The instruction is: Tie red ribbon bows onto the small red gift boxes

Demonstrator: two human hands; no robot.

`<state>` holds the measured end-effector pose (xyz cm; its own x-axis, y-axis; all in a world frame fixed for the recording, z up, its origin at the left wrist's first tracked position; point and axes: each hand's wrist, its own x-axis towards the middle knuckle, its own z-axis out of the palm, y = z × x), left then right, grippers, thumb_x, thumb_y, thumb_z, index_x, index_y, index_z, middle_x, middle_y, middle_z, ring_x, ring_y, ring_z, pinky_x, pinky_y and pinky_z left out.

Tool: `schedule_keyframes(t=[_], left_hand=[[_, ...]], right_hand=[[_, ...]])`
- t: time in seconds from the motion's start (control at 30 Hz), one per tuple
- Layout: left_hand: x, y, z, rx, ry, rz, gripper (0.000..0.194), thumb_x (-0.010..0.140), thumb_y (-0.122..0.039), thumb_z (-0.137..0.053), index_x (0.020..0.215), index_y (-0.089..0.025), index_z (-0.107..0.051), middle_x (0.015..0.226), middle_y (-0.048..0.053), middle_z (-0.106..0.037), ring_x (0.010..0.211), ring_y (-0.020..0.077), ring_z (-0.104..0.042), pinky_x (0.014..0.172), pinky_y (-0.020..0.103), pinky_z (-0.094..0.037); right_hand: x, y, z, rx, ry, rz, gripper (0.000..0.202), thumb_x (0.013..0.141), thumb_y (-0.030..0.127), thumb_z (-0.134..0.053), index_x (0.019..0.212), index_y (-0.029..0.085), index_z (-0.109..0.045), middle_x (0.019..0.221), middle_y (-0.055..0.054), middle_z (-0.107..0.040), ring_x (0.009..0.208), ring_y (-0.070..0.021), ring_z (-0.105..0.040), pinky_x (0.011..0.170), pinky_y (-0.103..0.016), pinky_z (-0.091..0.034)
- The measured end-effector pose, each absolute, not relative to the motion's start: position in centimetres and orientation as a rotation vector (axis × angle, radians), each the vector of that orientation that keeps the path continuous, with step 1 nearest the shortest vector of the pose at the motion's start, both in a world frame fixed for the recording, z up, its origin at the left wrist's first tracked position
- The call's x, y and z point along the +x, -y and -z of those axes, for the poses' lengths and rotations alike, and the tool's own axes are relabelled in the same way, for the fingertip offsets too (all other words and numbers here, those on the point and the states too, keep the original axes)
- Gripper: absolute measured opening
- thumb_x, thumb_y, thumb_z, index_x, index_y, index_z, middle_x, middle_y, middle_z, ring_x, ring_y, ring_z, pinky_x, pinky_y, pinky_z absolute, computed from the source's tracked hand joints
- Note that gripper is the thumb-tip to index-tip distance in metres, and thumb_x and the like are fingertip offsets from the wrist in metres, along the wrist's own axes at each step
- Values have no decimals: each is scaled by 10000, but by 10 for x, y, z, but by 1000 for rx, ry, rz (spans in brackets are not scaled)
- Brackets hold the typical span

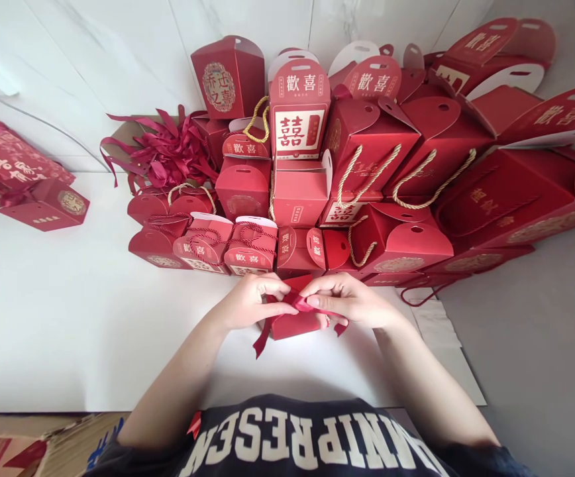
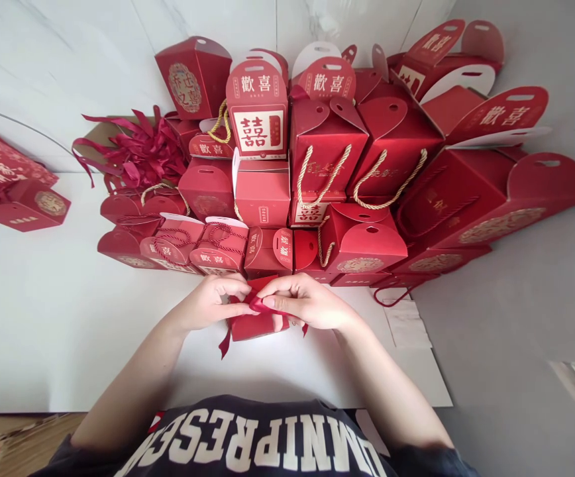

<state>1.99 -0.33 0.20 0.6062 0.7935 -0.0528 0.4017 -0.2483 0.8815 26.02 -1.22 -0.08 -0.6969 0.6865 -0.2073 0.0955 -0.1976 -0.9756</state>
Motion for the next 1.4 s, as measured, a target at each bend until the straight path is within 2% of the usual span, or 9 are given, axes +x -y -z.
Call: schedule_keyframes(t=[0.2, 0.4, 0.53, 0.63, 0.8, 1.07, 1.13, 1.23, 1.4], left_hand=[[18, 4, -2, 1887, -925, -497, 117, 835, -278, -697, 846, -165, -725, 813, 12, -629, 788, 144, -590, 717, 244, -442], [19, 4, -3, 1870, -917, -477, 221, 830, -370, -705, 795, -152, -691, 809, 17, -612, 793, 154, -584, 713, 252, -451], [20, 5, -2, 1910, -941, -512, 260, 912, -348, -602, 767, -159, -707, 770, 19, -608, 745, 135, -581, 706, 248, -447], [21, 6, -2, 1943, -947, -533, 214, 893, -334, -631, 782, -170, -711, 739, 10, -608, 712, 127, -576, 682, 241, -436], [23, 9, -4, 1916, -975, -535, 201, 862, -332, -672, 761, -159, -650, 695, 1, -609, 654, 121, -562, 652, 245, -428], [21, 9, -7, 1577, -909, -522, 183, 878, -319, -637, 860, -182, -516, 693, -40, -556, 639, 98, -544, 627, 218, -409], [20, 8, -8, 1578, -896, -509, 177, 877, -306, -636, 850, -180, -516, 712, -37, -555, 661, 99, -550, 642, 219, -415], [20, 8, -9, 1588, -880, -508, 177, 883, -306, -628, 845, -173, -517, 774, -10, -592, 708, 110, -584, 658, 226, -432], [20, 7, -11, 1566, -879, -445, 201, 935, -350, -556, 855, -174, -499, 804, 40, -689, 718, 137, -616, 643, 245, -436]], right_hand=[[245, 22, -14, -972, 2089, -1418, 262, 990, 267, -505, 1175, 227, -686, 658, 20, -643, 579, -100, -557, 612, -218, -449], [239, 30, -18, -964, 2287, -1040, 307, 970, 168, -506, 1223, 279, -640, 993, -12, -728, 755, -139, -654, 718, -253, -461], [244, 33, -15, -1066, 2155, -1004, 258, 954, 261, -577, 1211, 243, -593, 985, -34, -700, 793, -159, -636, 713, -264, -468], [244, 34, -9, -1168, 2000, -910, 159, 965, 316, -571, 1066, 209, -631, 972, -58, -661, 874, -179, -613, 785, -290, -469], [236, 34, 3, -1097, 1995, -898, 140, 969, 208, -540, 870, 193, -638, 893, -50, -623, 852, -179, -583, 813, -312, -452], [245, 33, 5, -1067, 1898, -941, 141, 989, 216, -506, 878, 193, -590, 888, -43, -598, 844, -173, -570, 806, -309, -444], [245, 32, 6, -1042, 1950, -950, 76, 966, 252, -568, 945, 197, -616, 941, -52, -626, 895, -187, -575, 856, -334, -439], [241, 31, 11, -1010, 2008, -902, 198, 878, 311, -708, 1031, 204, -644, 1015, -70, -664, 947, -219, -578, 901, -379, -425], [237, 28, 20, -951, 1932, -879, 83, 928, 256, -642, 866, 204, -662, 835, -38, -698, 791, -183, -609, 829, -366, -429]])
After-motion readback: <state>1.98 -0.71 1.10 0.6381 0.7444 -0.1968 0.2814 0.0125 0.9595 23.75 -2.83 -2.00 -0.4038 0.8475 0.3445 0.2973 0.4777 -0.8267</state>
